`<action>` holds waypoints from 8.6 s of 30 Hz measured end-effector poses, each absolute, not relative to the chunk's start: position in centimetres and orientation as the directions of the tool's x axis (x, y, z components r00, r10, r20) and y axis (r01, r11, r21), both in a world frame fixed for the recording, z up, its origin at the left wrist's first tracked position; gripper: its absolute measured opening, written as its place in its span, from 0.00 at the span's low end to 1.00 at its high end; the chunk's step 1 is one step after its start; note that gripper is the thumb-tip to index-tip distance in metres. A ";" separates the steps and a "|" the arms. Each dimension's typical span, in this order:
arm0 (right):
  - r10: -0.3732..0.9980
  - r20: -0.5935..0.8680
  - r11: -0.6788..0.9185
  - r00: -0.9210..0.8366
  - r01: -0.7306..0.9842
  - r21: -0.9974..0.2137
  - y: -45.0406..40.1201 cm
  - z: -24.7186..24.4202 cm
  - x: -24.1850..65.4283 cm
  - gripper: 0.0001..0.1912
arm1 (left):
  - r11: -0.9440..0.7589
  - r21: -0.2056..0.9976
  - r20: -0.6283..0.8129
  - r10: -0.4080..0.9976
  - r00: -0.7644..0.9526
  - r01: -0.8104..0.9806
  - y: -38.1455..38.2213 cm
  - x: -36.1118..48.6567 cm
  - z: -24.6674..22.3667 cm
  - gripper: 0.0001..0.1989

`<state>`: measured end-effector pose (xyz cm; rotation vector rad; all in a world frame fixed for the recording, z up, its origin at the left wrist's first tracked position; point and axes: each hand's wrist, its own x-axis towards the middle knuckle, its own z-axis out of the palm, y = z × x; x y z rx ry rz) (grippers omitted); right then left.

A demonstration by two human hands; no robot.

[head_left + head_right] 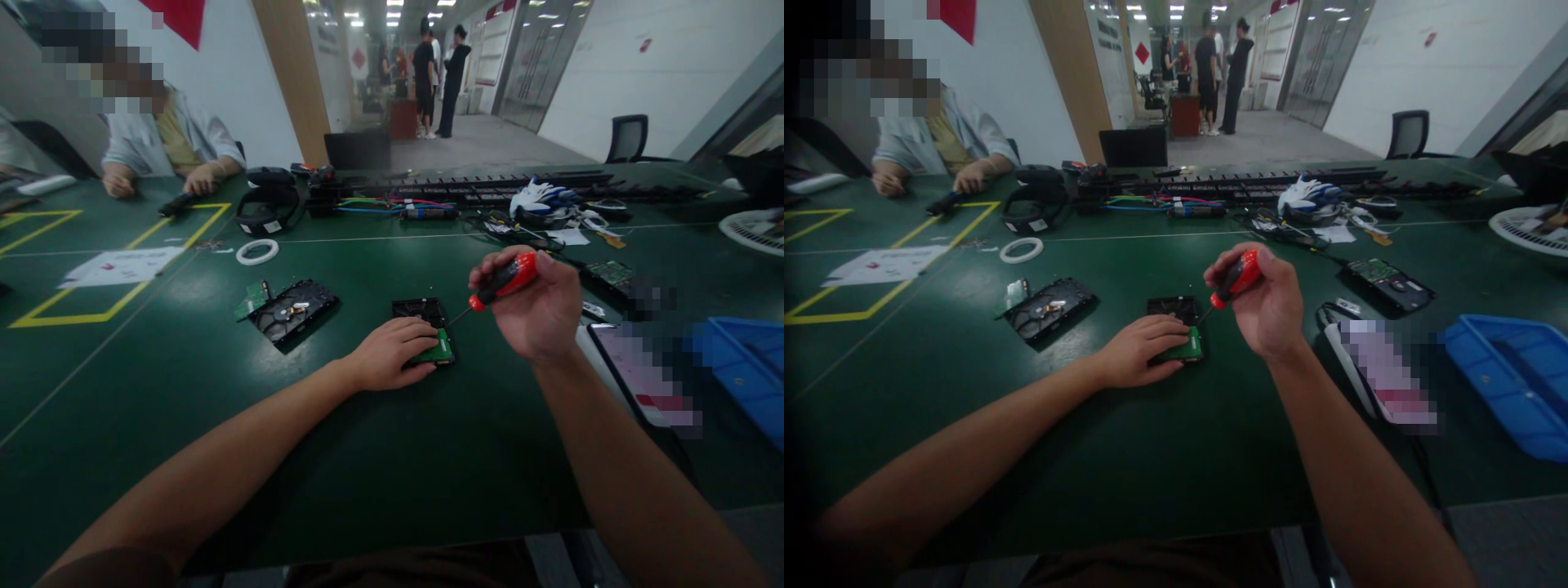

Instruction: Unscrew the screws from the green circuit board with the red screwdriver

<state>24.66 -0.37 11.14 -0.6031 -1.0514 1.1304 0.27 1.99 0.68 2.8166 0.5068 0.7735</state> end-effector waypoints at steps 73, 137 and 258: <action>0.950 0.303 0.300 0.072 -0.467 -0.831 0.4 10.3 25.3 0.19 | -0.931 0.243 0.471 0.359 0.806 0.273 2.1 0.3 0.5 0.22; 0.940 0.337 0.325 0.048 -0.419 -0.847 -0.2 10.8 24.7 0.19 | -0.921 0.264 0.474 0.383 0.793 0.287 1.8 0.5 0.8 0.21; 0.931 0.365 0.341 0.008 -0.374 -0.863 0.0 10.1 25.7 0.26 | -0.913 0.273 0.465 0.402 0.788 0.304 2.2 0.4 0.2 0.21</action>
